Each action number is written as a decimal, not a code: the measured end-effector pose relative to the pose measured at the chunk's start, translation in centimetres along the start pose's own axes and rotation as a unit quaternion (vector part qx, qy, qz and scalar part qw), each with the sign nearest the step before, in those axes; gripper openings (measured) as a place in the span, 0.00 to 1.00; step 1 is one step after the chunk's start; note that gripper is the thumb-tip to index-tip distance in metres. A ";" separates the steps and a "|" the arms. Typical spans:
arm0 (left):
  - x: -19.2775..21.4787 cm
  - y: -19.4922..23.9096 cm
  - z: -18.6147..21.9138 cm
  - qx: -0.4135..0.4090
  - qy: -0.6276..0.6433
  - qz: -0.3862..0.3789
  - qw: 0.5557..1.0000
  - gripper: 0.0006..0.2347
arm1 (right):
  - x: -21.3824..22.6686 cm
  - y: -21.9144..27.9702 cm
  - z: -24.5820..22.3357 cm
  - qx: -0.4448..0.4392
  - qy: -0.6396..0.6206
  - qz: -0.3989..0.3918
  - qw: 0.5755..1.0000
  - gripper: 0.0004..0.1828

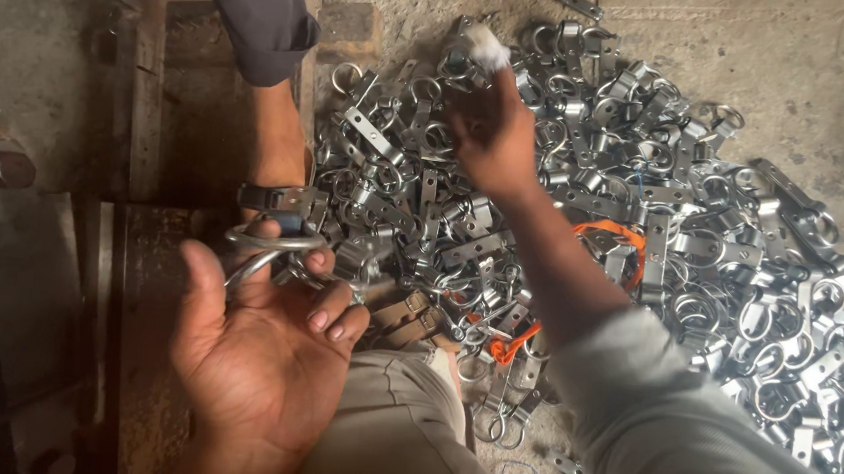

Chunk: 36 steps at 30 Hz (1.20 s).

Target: The person picks up metal clips from a pile and wipes them with a cloth before placing them into a manual shearing machine. Another person operates the machine's lever with their foot to cut the metal, while the first person handles the pieces.

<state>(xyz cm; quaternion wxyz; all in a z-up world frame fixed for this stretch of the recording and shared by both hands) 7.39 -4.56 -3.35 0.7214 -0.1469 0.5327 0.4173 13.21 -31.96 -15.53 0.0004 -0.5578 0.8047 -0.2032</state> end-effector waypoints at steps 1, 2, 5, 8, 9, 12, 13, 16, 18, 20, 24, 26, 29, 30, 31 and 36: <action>-0.1 -0.1 0.0 -0.002 -0.001 0.000 1.000 0.22 | 0.8 0.2 3.4 -0.078 0.086 -0.014 0.993 0.39; -0.3 -0.1 -0.1 0.003 -0.002 -0.003 1.000 0.22 | 1.1 0.4 5.9 -0.110 0.162 -0.056 0.979 0.31; -0.1 -0.3 -0.4 0.007 -0.003 0.005 1.000 0.22 | 0.9 1.4 11.7 -0.221 0.248 -0.137 0.933 0.33; -0.1 -0.3 -0.8 0.009 -0.005 0.014 1.000 0.22 | 0.9 2.1 15.5 -0.325 0.303 -0.200 0.873 0.41; -0.3 -0.4 -0.8 0.009 -0.007 0.012 1.000 0.22 | 1.1 2.0 16.4 -0.348 0.345 -0.224 0.843 0.39; -0.6 -0.5 -1.1 0.014 0.003 0.016 1.000 0.22 | 0.8 0.9 17.5 -0.311 0.352 -0.211 0.857 0.41; -0.6 -0.6 -1.1 0.010 0.001 0.020 1.000 0.22 | 0.3 0.4 17.9 -0.309 0.348 -0.215 0.858 0.41; -0.3 -0.8 -1.2 0.009 -0.029 0.059 0.998 0.23 | -1.1 0.5 19.1 -0.340 0.380 -0.279 0.813 0.44; -0.5 -1.0 -1.5 0.014 -0.026 0.065 0.997 0.22 | -0.4 1.8 20.2 -0.443 0.290 -0.245 0.812 0.41; -0.6 -1.2 -1.7 0.017 -0.034 0.075 0.996 0.22 | -0.5 1.3 19.0 -0.374 0.275 -0.205 0.862 0.37; -0.8 -1.6 -2.2 0.027 -0.031 0.074 0.996 0.21 | -0.9 0.8 15.9 -0.249 0.125 -0.153 0.948 0.40; -1.0 -1.7 -2.5 0.033 -0.031 0.068 0.997 0.21 | -1.3 1.5 15.4 -0.265 0.026 -0.170 0.949 0.39; -1.4 -1.8 -2.8 0.040 -0.033 0.052 0.997 0.22 | 1.0 1.6 15.0 -0.271 -0.126 -0.168 0.939 0.36; -1.5 -1.8 -2.8 0.040 -0.033 0.046 0.998 0.22 | 2.6 1.5 15.2 -0.265 -0.178 -0.153 0.935 0.34; -1.5 -1.8 -2.8 0.040 -0.032 0.046 0.998 0.22 | 5.0 0.9 15.4 -0.260 -0.158 -0.100 0.947 0.29; -1.1 -1.6 -2.6 0.036 -0.027 0.062 0.997 0.22 | 14.3 -2.6 12.1 -0.025 -0.120 0.045 0.991 0.25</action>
Point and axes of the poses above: each hand's wrist, its own y-axis away from the middle knuckle, its own x-axis out of the back of the hand, z = x × y, the point moved 9 cm from there along -y, towards the middle knuckle, and after that the axes turned 12 degrees about -z, right-handed, at the moved point
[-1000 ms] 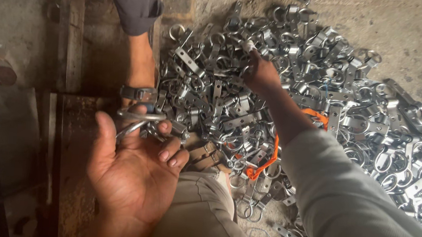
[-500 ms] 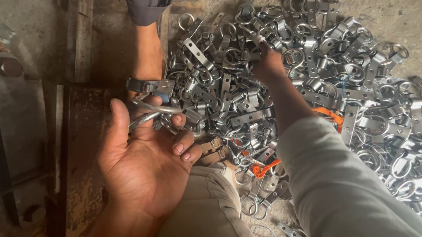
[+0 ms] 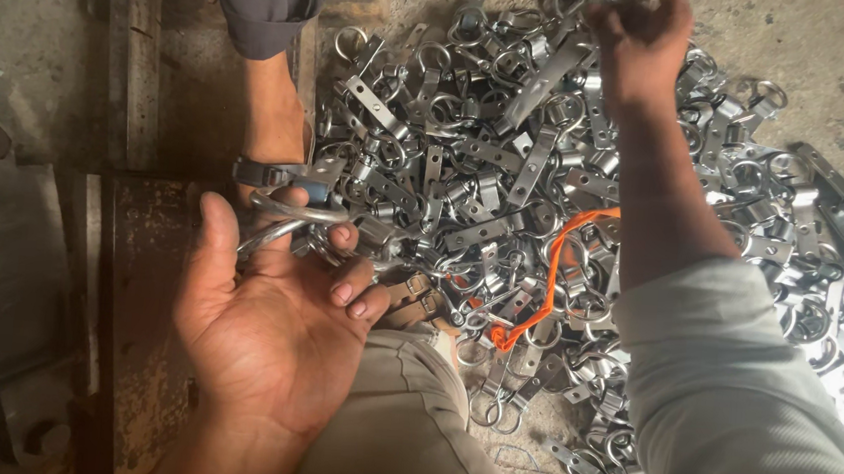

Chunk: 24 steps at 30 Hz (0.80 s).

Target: The person picks up metal clips from a pile and wipes them with a cloth before placing them into a manual shearing machine. Another person operates the machine's lever with their foot to cut the metal, while the first person handles the pieces.

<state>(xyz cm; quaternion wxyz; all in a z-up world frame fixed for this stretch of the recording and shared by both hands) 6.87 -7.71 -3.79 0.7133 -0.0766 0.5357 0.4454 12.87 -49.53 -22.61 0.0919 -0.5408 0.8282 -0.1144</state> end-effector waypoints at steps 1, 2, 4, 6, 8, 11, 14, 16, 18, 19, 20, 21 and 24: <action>0.0 0.0 0.0 0.000 0.001 -0.002 1.000 0.22 | 0.8 -0.1 -2.0 0.077 0.095 0.018 0.992 0.26; 0.0 0.0 0.1 -0.001 -0.001 0.001 1.000 0.22 | 0.8 -0.1 -1.8 0.079 0.096 0.019 0.992 0.26; 0.0 0.0 0.1 -0.003 -0.003 0.002 1.000 0.21 | 0.8 -0.3 2.6 -0.194 0.384 -0.025 0.902 0.17; 0.2 0.0 0.1 -0.005 -0.004 0.013 1.000 0.21 | -1.9 -0.3 3.5 -0.146 0.584 -0.092 0.793 0.25; 0.1 0.0 0.1 -0.009 -0.005 0.006 1.000 0.21 | -0.9 2.6 7.1 -0.263 0.562 -0.093 0.778 0.38; 0.2 0.1 0.3 -0.012 -0.012 0.000 1.000 0.20 | -0.5 5.3 9.5 -0.326 0.506 -0.065 0.795 0.29; 0.1 0.1 0.3 -0.010 -0.015 -0.010 1.000 0.19 | -0.7 6.3 10.7 -0.343 0.501 -0.086 0.790 0.38; -0.1 0.0 0.2 -0.008 -0.012 -0.019 1.000 0.19 | -0.8 6.1 10.4 -0.340 0.492 -0.055 0.800 0.39; -0.2 -0.2 0.1 -0.008 -0.007 -0.024 1.000 0.19 | -0.5 6.0 9.5 -0.335 0.484 -0.020 0.808 0.39; -0.3 -0.3 0.0 -0.007 -0.007 -0.026 1.000 0.19 | -0.7 5.7 8.0 -0.286 0.507 0.016 0.813 0.39; -0.3 -0.3 0.0 -0.008 -0.008 -0.025 1.000 0.19 | -1.0 5.4 6.4 -0.235 0.527 0.051 0.815 0.39; -0.2 -0.3 0.0 -0.009 -0.009 -0.024 1.000 0.18 | -1.2 5.5 5.6 -0.233 0.527 0.052 0.816 0.39; -0.9 -0.3 0.2 -0.018 -0.002 -0.072 0.997 0.17 | -1.9 6.5 3.2 -0.268 0.364 0.068 0.890 0.38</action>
Point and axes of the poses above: each hand's wrist, its own y-axis away from the middle knuckle, its own x-axis out of the back of the hand, z = x × y, the point moved 9 cm from there along -y, towards the middle knuckle, and after that the axes turned 12 degrees about -z, right-handed, at the moved point
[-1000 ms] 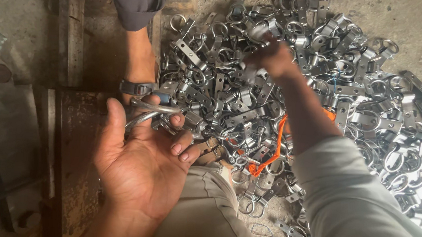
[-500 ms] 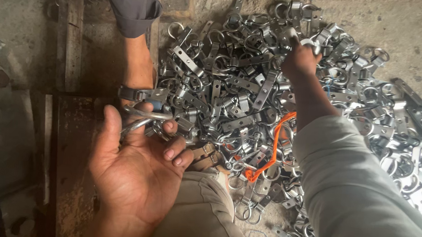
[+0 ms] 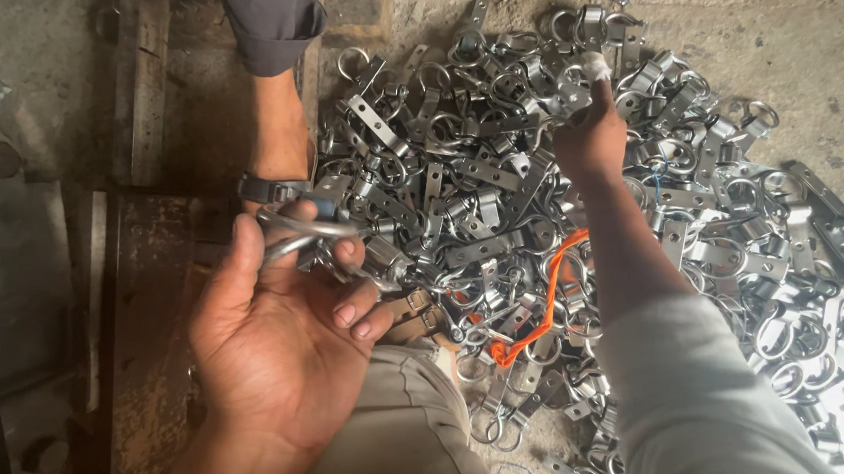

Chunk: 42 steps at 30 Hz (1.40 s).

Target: The person picks up metal clips from a pile and wipes them with a cloth before placing them into a manual shearing machine. Another person operates the machine's lever with their foot to cut the metal, while the first person handles the pieces.

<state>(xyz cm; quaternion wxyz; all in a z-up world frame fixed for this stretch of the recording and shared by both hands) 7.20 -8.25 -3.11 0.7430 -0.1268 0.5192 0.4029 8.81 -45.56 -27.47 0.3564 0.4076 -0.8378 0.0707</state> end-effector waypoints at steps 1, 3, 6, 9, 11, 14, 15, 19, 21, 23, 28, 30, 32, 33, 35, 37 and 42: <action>0.0 0.3 0.0 0.000 0.001 0.001 1.000 0.17 | 0.5 1.0 -2.0 0.024 -0.003 -0.032 0.999 0.38; -0.7 0.4 0.4 -0.021 0.005 -0.032 0.999 0.14 | 2.6 3.2 -5.4 0.039 -0.003 -0.056 0.998 0.38; -1.6 0.6 0.7 -0.040 -0.036 -0.051 0.997 0.12 | 3.9 5.9 -11.3 0.052 0.088 -0.147 0.984 0.36; -1.7 0.6 1.0 -0.058 -0.017 -0.044 0.997 0.11 | 6.1 11.3 -20.2 0.254 0.101 -0.083 0.958 0.45; -1.7 0.6 1.0 -0.061 -0.019 -0.050 0.997 0.11 | 5.4 14.0 -21.5 0.158 0.055 -0.174 0.970 0.39; -1.1 0.8 1.4 -0.065 -0.004 -0.049 0.997 0.11 | 5.6 20.2 -27.7 0.306 -0.014 -0.188 0.933 0.40; -0.8 0.9 1.5 -0.069 0.013 -0.043 0.997 0.11 | 5.5 22.1 -29.2 0.350 -0.027 -0.213 0.912 0.42; 1.0 1.7 3.4 -0.098 -0.091 0.003 0.991 0.11 | 6.9 27.1 -30.5 0.364 -0.134 -0.240 0.890 0.32; 1.8 1.7 3.5 -0.081 -0.057 0.033 0.995 0.13 | 7.2 28.3 -30.5 0.381 -0.142 -0.240 0.882 0.32; 1.7 1.6 3.6 -0.075 -0.111 0.028 0.991 0.15 | 6.9 29.4 -30.1 0.383 -0.109 -0.240 0.886 0.33; 1.0 2.0 3.5 -0.055 -0.023 0.001 0.998 0.15 | 7.3 32.0 -29.7 0.464 -0.090 -0.243 0.847 0.20; 2.6 2.1 3.2 0.004 -0.118 0.078 0.990 0.18 | 8.2 31.2 -28.0 0.463 -0.143 -0.203 0.851 0.18; 2.1 1.7 2.6 -0.014 -0.032 0.004 0.999 0.15 | 10.3 28.8 -24.7 0.513 -0.061 -0.005 0.856 0.15; 1.1 1.6 2.5 -0.031 0.054 -0.072 0.995 0.15 | 10.1 24.7 -21.2 0.423 -0.081 -0.005 0.903 0.16; 1.4 1.8 2.6 -0.040 0.026 -0.051 0.998 0.14 | 10.0 15.7 -15.3 0.323 -0.032 0.047 0.945 0.23; 1.1 1.5 2.6 -0.046 -0.002 -0.032 0.998 0.14 | 9.8 8.3 -7.8 0.196 0.053 0.018 0.979 0.30; 1.2 1.5 2.3 -0.035 -0.048 0.055 0.997 0.14 | 10.9 2.1 11.3 -0.092 0.052 0.035 0.994 0.37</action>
Point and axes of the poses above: each hand's wrist, its own y-axis away from the middle knuckle, its own x-axis out of the back of the hand, z = x × y, the point moved 9 cm from there along -y, towards the middle knuckle, and after that the axes turned 12 degrees about -z, right-handed, at the moved point
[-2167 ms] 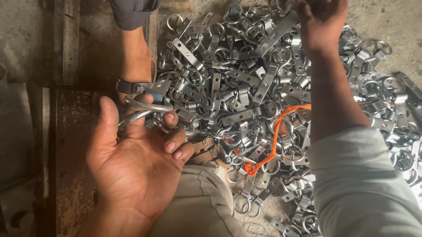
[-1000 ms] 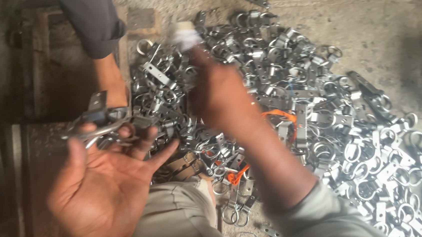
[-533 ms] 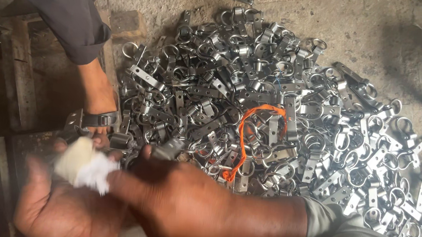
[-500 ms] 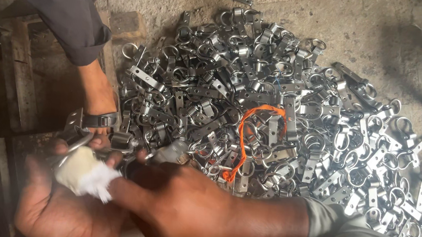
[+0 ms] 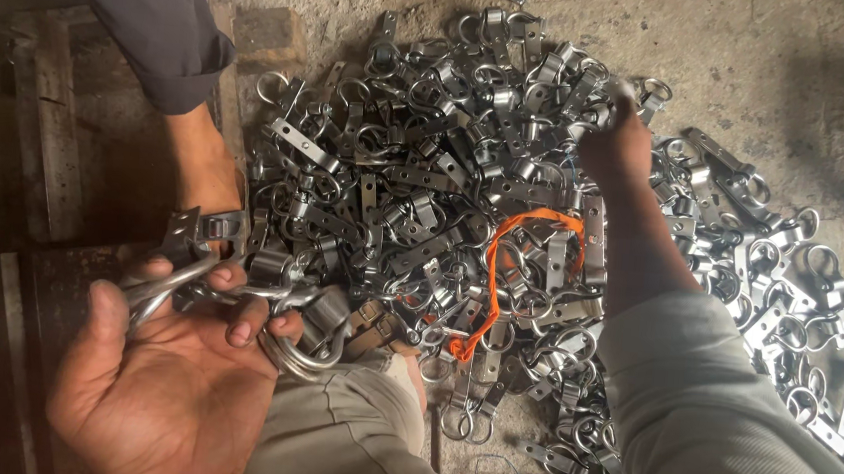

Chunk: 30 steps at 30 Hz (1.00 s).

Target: The person picks up metal clips from a pile and wipes them with a cloth before placing them into a manual shearing machine. Another person operates the machine's lever with their foot to cut the metal, while the first person handles the pieces.

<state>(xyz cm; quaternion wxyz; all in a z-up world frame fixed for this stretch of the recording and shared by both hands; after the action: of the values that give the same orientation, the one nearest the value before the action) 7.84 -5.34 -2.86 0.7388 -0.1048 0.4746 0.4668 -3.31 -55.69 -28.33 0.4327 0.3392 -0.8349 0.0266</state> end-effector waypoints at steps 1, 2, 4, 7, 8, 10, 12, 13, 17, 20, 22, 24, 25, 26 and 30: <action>-0.2 -0.1 -0.1 0.000 -0.001 0.000 1.000 0.14 | -0.5 0.0 1.1 0.003 0.037 0.003 0.999 0.38; 0.0 -0.2 -0.1 0.002 -0.023 0.020 1.000 0.14 | -0.9 0.0 1.6 0.007 0.073 0.006 0.997 0.40; 0.1 -0.3 -0.2 0.004 -0.046 0.040 0.998 0.14 | -3.1 0.1 2.3 -0.015 0.053 -0.035 0.998 0.38; -0.3 -0.4 -0.5 0.000 -0.028 0.031 0.999 0.14 | -5.0 1.4 1.2 0.001 0.009 -0.050 0.999 0.32; -0.4 -0.5 -0.8 0.004 -0.017 0.027 0.999 0.14 | -4.7 2.0 0.0 0.040 -0.015 -0.021 0.999 0.30; -0.5 -0.6 -0.9 0.007 -0.007 0.025 1.000 0.15 | -4.3 3.0 -1.5 0.038 -0.092 -0.068 0.993 0.30; -0.8 -0.6 -1.1 0.019 -0.013 0.011 1.000 0.16 | -2.0 5.1 -3.4 0.038 -0.166 -0.115 0.979 0.30; -0.8 -0.6 -1.0 0.018 -0.013 0.013 1.000 0.16 | -1.7 6.7 -4.9 0.073 -0.166 -0.207 0.961 0.34; -0.8 -0.7 -1.2 0.017 -0.007 0.020 1.000 0.16 | 0.5 10.8 -8.3 0.097 -0.250 -0.416 0.869 0.46; -0.7 -0.7 -1.3 0.018 -0.023 0.037 0.999 0.16 | 3.0 8.1 -6.6 -0.001 -0.134 -0.274 0.952 0.33; -0.6 -0.7 -1.2 0.018 -0.036 0.043 0.998 0.16 | 2.4 5.8 -4.6 -0.053 -0.057 -0.221 0.972 0.35; -0.9 -0.6 -1.2 0.021 -0.037 0.020 0.999 0.16 | 0.1 3.6 -1.9 -0.104 0.020 -0.168 0.980 0.38; -0.8 -0.6 -1.0 0.019 -0.039 0.020 0.999 0.16 | -1.0 2.7 -1.7 -0.045 0.081 -0.139 0.986 0.39; -0.7 -0.5 -1.1 0.024 -0.026 0.021 0.999 0.15 | -2.1 2.1 -1.6 0.014 0.142 -0.112 0.983 0.42; -0.1 -0.3 -0.9 0.029 -0.028 0.046 0.998 0.15 | -5.6 2.6 -0.6 0.096 0.174 -0.059 0.978 0.43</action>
<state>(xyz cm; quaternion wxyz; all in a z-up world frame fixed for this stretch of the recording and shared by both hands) 7.49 -6.12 -3.36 0.7322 -0.0485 0.4716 0.4889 -2.17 -50.46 -31.45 0.5378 0.4182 -0.7186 0.1395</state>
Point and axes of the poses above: each hand's wrist, its own y-axis away from the middle knuckle, its own x-axis out of the back of the hand, z = x × y, the point moved 9 cm from there along -y, towards the middle knuckle, and after that the axes turned 12 degrees about -z, right-handed, at the moved point
